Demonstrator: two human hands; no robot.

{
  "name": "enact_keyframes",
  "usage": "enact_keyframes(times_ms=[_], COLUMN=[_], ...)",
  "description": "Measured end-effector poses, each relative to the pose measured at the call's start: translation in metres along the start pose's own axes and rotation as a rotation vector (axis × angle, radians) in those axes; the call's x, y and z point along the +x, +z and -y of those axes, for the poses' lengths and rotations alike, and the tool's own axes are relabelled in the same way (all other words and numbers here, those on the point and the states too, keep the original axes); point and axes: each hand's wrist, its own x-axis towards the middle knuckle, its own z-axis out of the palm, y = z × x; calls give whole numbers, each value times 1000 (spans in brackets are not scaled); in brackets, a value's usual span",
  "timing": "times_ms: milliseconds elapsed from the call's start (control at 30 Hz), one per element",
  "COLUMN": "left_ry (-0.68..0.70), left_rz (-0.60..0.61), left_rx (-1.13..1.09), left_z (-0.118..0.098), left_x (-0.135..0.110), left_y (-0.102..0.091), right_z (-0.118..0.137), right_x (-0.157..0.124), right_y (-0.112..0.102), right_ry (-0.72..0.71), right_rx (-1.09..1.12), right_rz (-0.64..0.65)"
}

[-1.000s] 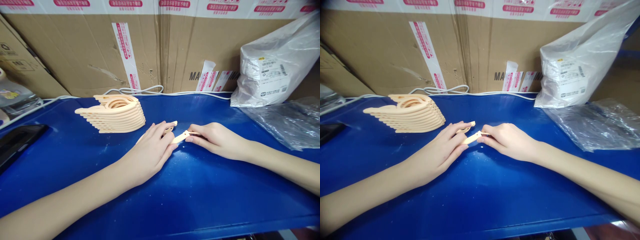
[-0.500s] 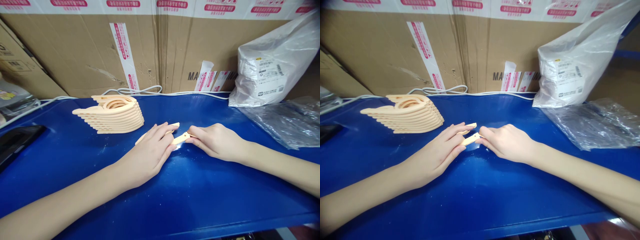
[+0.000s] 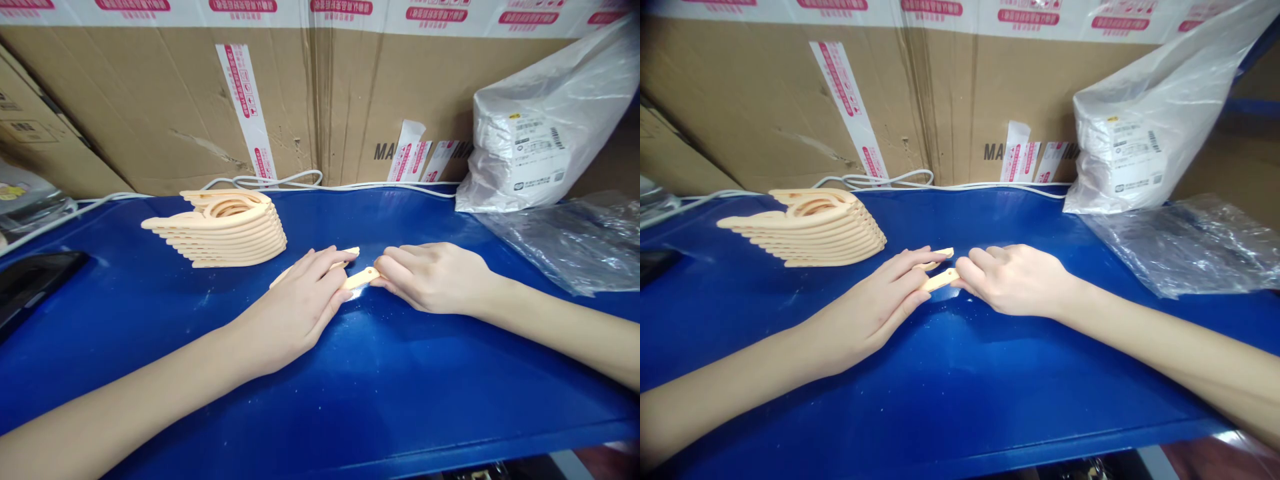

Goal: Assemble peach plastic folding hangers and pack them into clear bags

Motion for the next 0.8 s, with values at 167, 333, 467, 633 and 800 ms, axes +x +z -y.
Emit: enact_keyframes(times_ms=[167,333,467,633,800], left_ry=[7,-3,-2,-14,-18], left_rz=[30,63,68,52,19], left_rx=[-13,-53,-84,-141,-183], left_z=[0,0,0,0,0], left_x=[-2,-1,0,-1,-3], left_y=[-2,-4,-5,-5,-4], right_z=[0,1,1,1,3], right_x=[1,2,3,4,4], right_y=[-3,-3,-2,-4,-5], right_ry=[-15,-11,-15,-26,-23], right_rx=[-17,-19,-19,-29,-4], right_rz=[-13,-35,-59,-84,-75])
